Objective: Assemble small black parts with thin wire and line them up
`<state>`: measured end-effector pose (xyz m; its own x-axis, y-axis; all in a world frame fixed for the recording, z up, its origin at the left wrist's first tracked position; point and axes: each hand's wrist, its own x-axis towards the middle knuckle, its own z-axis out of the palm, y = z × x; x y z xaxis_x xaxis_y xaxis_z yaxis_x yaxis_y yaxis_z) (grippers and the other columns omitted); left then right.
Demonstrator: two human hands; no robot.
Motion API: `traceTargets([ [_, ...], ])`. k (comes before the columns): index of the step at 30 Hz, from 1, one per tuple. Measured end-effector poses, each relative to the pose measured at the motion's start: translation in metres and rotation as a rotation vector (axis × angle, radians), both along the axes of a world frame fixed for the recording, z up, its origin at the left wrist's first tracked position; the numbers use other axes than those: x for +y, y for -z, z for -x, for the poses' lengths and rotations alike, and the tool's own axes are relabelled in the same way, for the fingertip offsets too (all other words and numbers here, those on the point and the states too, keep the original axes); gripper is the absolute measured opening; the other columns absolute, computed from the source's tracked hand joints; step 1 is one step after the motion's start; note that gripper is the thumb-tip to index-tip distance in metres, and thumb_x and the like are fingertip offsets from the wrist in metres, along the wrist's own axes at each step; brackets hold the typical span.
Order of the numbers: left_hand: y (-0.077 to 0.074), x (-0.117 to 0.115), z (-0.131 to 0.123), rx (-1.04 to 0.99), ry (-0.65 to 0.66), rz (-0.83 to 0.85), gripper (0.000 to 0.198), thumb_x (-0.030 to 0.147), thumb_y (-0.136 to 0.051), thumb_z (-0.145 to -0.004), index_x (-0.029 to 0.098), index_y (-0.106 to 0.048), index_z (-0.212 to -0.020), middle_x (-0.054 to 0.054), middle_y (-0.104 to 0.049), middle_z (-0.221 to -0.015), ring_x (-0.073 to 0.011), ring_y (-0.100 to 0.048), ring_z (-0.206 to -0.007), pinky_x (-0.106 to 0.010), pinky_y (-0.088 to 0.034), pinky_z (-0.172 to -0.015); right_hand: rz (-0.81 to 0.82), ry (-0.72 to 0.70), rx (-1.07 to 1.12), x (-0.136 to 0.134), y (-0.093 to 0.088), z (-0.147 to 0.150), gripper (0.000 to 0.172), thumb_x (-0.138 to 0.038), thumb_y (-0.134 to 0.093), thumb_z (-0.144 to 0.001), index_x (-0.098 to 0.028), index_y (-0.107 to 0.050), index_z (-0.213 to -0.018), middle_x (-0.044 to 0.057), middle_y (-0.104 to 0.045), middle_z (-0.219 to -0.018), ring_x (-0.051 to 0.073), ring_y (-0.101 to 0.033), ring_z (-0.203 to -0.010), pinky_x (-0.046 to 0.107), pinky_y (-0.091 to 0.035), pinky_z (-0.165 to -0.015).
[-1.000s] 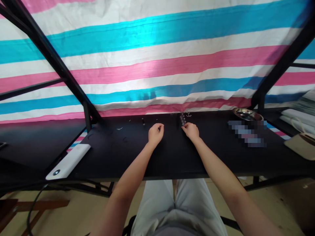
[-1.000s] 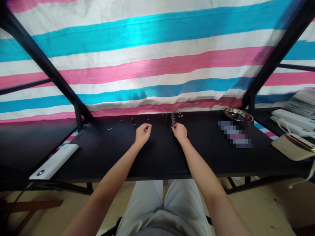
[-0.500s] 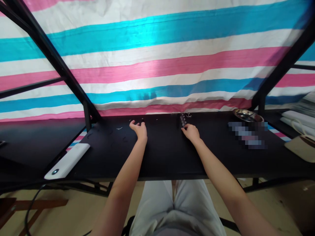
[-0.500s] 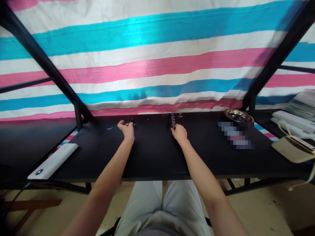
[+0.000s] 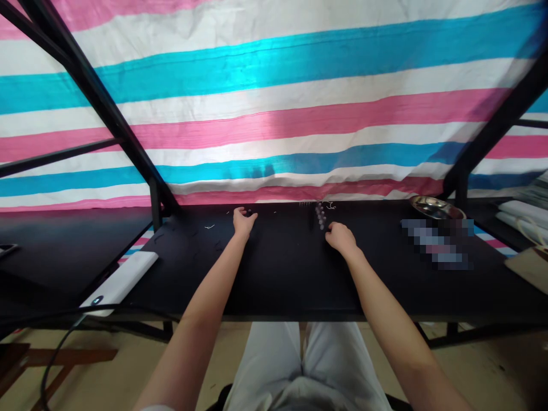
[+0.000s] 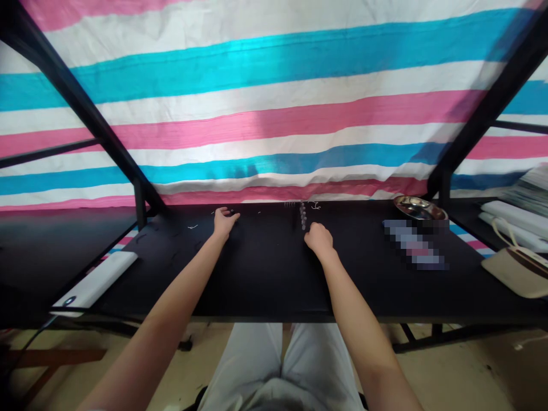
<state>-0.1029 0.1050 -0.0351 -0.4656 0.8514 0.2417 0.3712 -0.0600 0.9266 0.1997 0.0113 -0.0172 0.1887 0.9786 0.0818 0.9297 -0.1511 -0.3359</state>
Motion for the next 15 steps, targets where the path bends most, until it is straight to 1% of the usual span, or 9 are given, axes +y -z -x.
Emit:
traceTargets([
  [5, -0.006, -0.003, 0.004, 0.166, -0.069, 0.009, 0.039, 0.028, -0.072, -0.058, 0.016, -0.054, -0.090, -0.005, -0.058, -0.086, -0.0184, -0.058, -0.084, -0.032, -0.043, -0.080, -0.032, 0.011, 0.013, -0.001, -0.001, -0.001, 0.031, -0.016, -0.048, -0.074, -0.013, -0.063, -0.101, 0.018, -0.063, -0.100, 0.029, -0.062, -0.091, 0.036, -0.046, -0.075],
  [10, -0.004, -0.003, 0.012, 0.275, -0.045, -0.022, 0.029, 0.031, -0.070, -0.060, 0.016, -0.062, -0.084, -0.005, -0.059, -0.080, -0.0183, -0.059, -0.079, -0.031, -0.044, -0.078, -0.051, 0.019, 0.014, 0.000, -0.001, 0.000, 0.030, -0.017, -0.048, -0.074, -0.013, -0.063, -0.101, 0.017, -0.064, -0.100, 0.028, -0.062, -0.090, 0.034, -0.045, -0.076],
  [12, -0.003, -0.002, 0.012, 0.259, -0.027, -0.028, 0.025, 0.031, -0.069, -0.061, 0.016, -0.064, -0.079, -0.004, -0.059, -0.075, -0.0176, -0.059, -0.075, -0.030, -0.044, -0.076, -0.054, 0.019, 0.015, 0.000, -0.001, 0.000, 0.031, -0.016, -0.048, -0.074, -0.013, -0.063, -0.101, 0.017, -0.063, -0.101, 0.028, -0.062, -0.091, 0.034, -0.045, -0.076],
  [13, -0.002, -0.002, 0.011, 0.217, -0.017, -0.025, 0.023, 0.031, -0.069, -0.061, 0.015, -0.064, -0.078, -0.003, -0.059, -0.071, -0.0169, -0.059, -0.073, -0.030, -0.045, -0.075, -0.052, 0.017, 0.018, 0.000, -0.001, -0.001, 0.031, -0.016, -0.047, -0.074, -0.013, -0.063, -0.101, 0.017, -0.063, -0.102, 0.028, -0.062, -0.091, 0.034, -0.045, -0.076],
  [15, -0.003, -0.004, 0.006, 0.065, 0.007, -0.022, 0.022, 0.029, -0.069, -0.061, 0.014, -0.064, -0.076, -0.002, -0.059, -0.067, -0.0154, -0.058, -0.067, -0.029, -0.045, -0.071, -0.049, 0.012, 0.026, -0.001, -0.002, -0.001, 0.031, -0.016, -0.047, -0.075, -0.014, -0.063, -0.101, 0.017, -0.063, -0.103, 0.028, -0.061, -0.092, 0.035, -0.045, -0.076],
])
